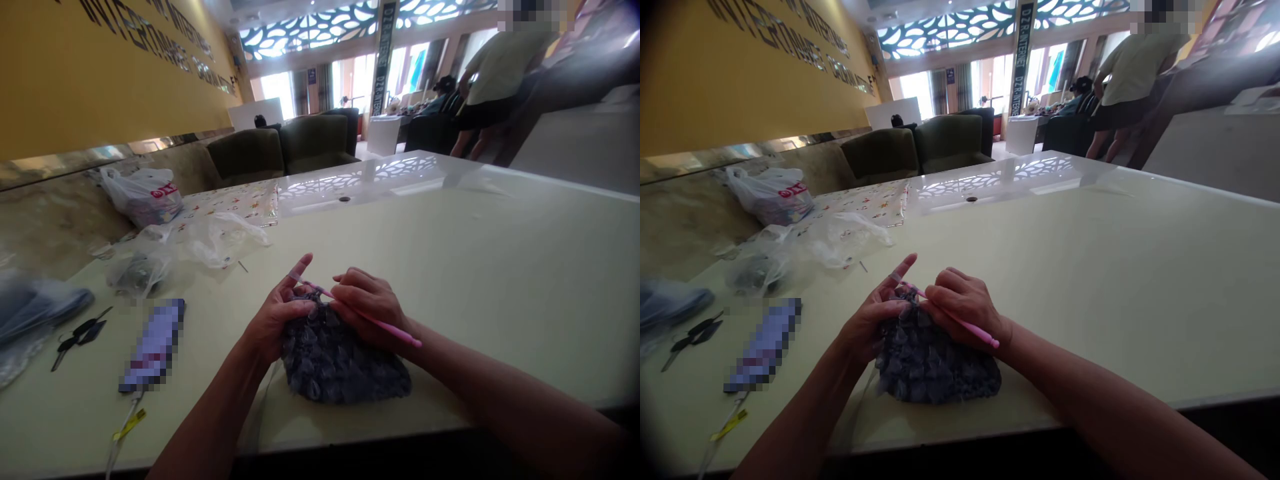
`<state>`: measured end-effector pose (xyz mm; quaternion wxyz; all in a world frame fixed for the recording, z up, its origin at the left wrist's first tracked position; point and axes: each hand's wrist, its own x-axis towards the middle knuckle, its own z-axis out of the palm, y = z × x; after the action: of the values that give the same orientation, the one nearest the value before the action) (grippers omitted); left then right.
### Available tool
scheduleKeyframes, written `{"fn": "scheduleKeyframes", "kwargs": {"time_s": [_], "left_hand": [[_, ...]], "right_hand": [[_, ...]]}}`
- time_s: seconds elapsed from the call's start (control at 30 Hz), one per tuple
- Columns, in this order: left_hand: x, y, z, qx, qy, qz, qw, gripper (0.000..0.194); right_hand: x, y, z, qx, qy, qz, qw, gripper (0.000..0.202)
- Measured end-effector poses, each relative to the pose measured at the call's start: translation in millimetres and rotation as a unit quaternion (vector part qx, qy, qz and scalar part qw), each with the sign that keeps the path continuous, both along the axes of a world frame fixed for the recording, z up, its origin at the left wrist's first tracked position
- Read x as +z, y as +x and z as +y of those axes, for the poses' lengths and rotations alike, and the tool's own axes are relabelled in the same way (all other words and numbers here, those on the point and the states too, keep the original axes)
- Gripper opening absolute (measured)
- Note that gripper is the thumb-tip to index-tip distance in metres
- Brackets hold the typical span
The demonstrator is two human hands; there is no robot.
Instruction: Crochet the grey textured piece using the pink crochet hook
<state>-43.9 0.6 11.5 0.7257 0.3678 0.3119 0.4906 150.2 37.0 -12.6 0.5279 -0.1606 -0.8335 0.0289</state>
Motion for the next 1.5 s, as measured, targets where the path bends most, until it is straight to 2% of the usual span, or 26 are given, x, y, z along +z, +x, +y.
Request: {"fn": "scheduleKeyframes", "kwargs": {"time_s": [0.1,0.23,0.43,0.57,0.63,0.67,0.73,0.8,0.87,0.97,1.07,1.13,1.17,1.2,1.23,1.27,1.33,1.4,1.43,1.5], "left_hand": [[-1.4,-6,2,0.008,0.016,0.009,1.0,0.083],[-2.4,-10,5,0.023,0.023,0.018,0.999,0.08],[1.8,-11,5,0.034,0.031,0.013,0.999,0.065],[-0.2,-8,5,0.025,0.035,0.045,0.998,0.062],[-4.4,-3,4,0.02,0.03,0.076,0.996,0.062],[-6.9,1,4,0.016,0.032,0.089,0.995,0.061],[-12.1,8,1,0.006,0.047,0.106,0.993,0.057],[-16.0,15,-2,0.01,0.075,0.122,0.99,0.051],[-17.5,19,-6,0.023,0.101,0.156,0.982,0.049],[-15.9,16,-5,0.045,0.184,0.258,0.947,0.043],[-14.5,4,2,0.094,0.302,0.404,0.858,0.036],[-15.9,-3,9,0.147,0.322,0.494,0.794,0.037],[-17.3,-6,11,0.178,0.316,0.521,0.773,0.036],[-18.6,-7,13,0.206,0.303,0.53,0.765,0.036],[-19.8,-7,13,0.23,0.285,0.518,0.773,0.038],[-20.6,-6,13,0.246,0.26,0.488,0.796,0.041],[-20.2,-1,10,0.255,0.194,0.387,0.865,0.048],[-17.5,6,5,0.233,0.116,0.267,0.928,0.054],[-15.6,9,2,0.214,0.083,0.213,0.95,0.057],[-11.6,13,-1,0.174,0.039,0.137,0.974,0.06]], "right_hand": [[5.7,3,-1,0.061,-0.088,0.023,0.994,0.01],[13.9,7,-1,0.113,-0.208,0.032,0.971,0.015],[15.2,16,5,0.161,-0.324,0.063,0.93,0.018],[14.3,16,7,0.187,-0.393,0.056,0.898,0.026],[12.8,11,6,0.173,-0.361,0.039,0.916,0.025],[11.5,7,5,0.155,-0.312,0.027,0.937,0.021],[7.8,1,3,0.097,-0.167,0.005,0.981,0.014],[4.0,-3,0,0.02,-0.062,-0.007,0.998,0.009],[1.7,-5,-3,-0.036,-0.066,-0.015,0.997,0.011],[2.3,-2,-7,-0.045,-0.128,-0.004,0.991,0.015],[5.9,1,-10,-0.061,-0.162,0.042,0.984,0.014],[8.0,2,-10,-0.073,-0.182,0.055,0.979,0.015],[8.7,3,-10,-0.073,-0.186,0.055,0.978,0.016],[9.1,3,-10,-0.071,-0.186,0.055,0.978,0.016],[9.2,3,-10,-0.068,-0.184,0.054,0.979,0.016],[8.9,3,-10,-0.063,-0.182,0.05,0.98,0.017],[7.7,2,-11,-0.051,-0.177,0.038,0.982,0.017],[5.9,1,-12,-0.04,-0.177,0.028,0.983,0.016],[5.0,0,-12,-0.036,-0.177,0.026,0.983,0.016],[3.4,0,-12,-0.034,-0.179,0.025,0.983,0.016]]}}
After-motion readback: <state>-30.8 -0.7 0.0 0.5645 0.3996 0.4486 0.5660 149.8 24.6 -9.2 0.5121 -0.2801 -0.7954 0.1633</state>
